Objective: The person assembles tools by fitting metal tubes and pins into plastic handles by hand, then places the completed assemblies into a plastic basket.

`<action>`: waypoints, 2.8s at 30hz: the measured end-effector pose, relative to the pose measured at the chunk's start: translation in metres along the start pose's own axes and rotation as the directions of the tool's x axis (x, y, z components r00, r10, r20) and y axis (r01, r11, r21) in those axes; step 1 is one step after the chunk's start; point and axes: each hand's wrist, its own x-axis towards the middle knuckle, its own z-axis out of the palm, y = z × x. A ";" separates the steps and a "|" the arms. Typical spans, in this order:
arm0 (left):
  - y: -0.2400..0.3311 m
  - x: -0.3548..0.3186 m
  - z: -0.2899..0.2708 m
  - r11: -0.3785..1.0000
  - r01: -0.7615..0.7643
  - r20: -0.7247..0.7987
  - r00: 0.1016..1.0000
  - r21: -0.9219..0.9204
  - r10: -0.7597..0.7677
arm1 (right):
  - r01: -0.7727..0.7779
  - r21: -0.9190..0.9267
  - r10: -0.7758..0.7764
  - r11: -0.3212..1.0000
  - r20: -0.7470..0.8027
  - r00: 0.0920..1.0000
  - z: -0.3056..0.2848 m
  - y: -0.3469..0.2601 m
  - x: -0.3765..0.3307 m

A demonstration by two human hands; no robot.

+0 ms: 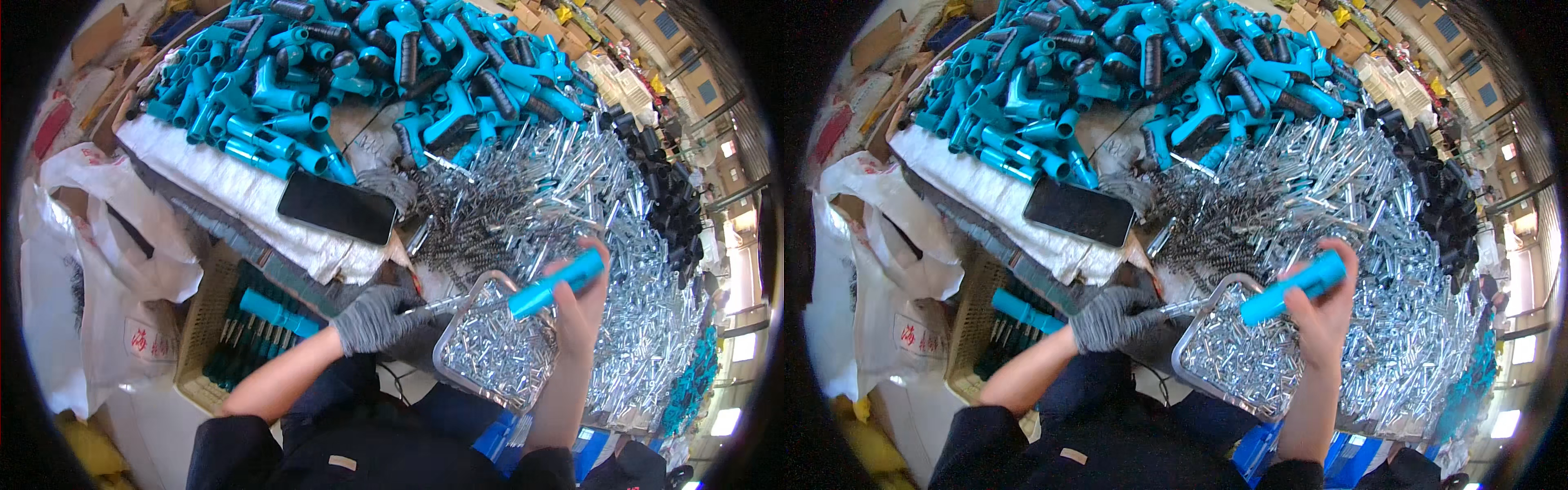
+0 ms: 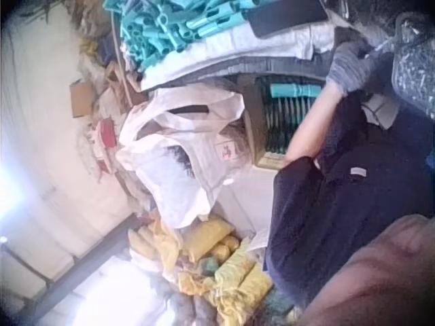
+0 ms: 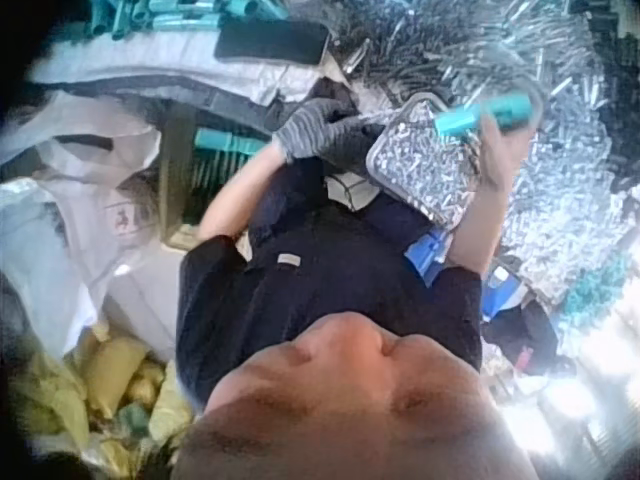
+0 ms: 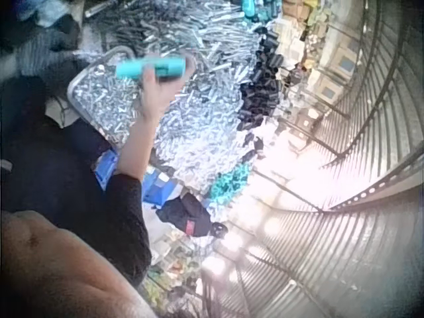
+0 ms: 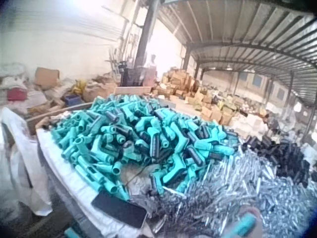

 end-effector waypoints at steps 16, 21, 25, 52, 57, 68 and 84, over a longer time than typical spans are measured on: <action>0.083 -0.033 0.030 0.981 0.171 0.301 0.934 0.097 -0.192 | -0.413 0.482 0.503 0.773 -0.069 0.861 -0.033 0.054 -0.130; 0.094 -0.035 0.042 0.978 0.122 0.322 0.931 0.169 -0.172 | -0.442 0.425 0.426 0.790 0.138 0.894 -0.036 0.046 -0.143; 0.081 -0.036 0.062 0.968 0.216 0.247 0.939 0.125 -0.241 | -0.500 0.363 0.458 0.786 0.202 0.866 -0.031 0.046 -0.161; 0.102 -0.025 0.072 0.878 0.470 0.395 0.827 -0.095 -0.400 | -0.631 0.424 0.511 0.650 0.370 0.775 -0.012 0.041 -0.135; 0.091 -0.028 0.071 0.886 0.448 0.411 0.835 -0.123 -0.365 | -0.601 0.375 0.480 0.705 0.371 0.795 -0.013 0.036 -0.130; 0.097 -0.026 0.069 0.847 0.490 0.461 0.812 -0.207 -0.357 | -0.585 0.281 0.537 0.761 0.235 0.811 -0.017 0.032 -0.121; 0.114 -0.024 0.058 0.799 0.557 0.488 0.775 -0.228 -0.401 | -0.166 0.085 0.166 0.982 0.008 0.986 -0.061 0.046 -0.134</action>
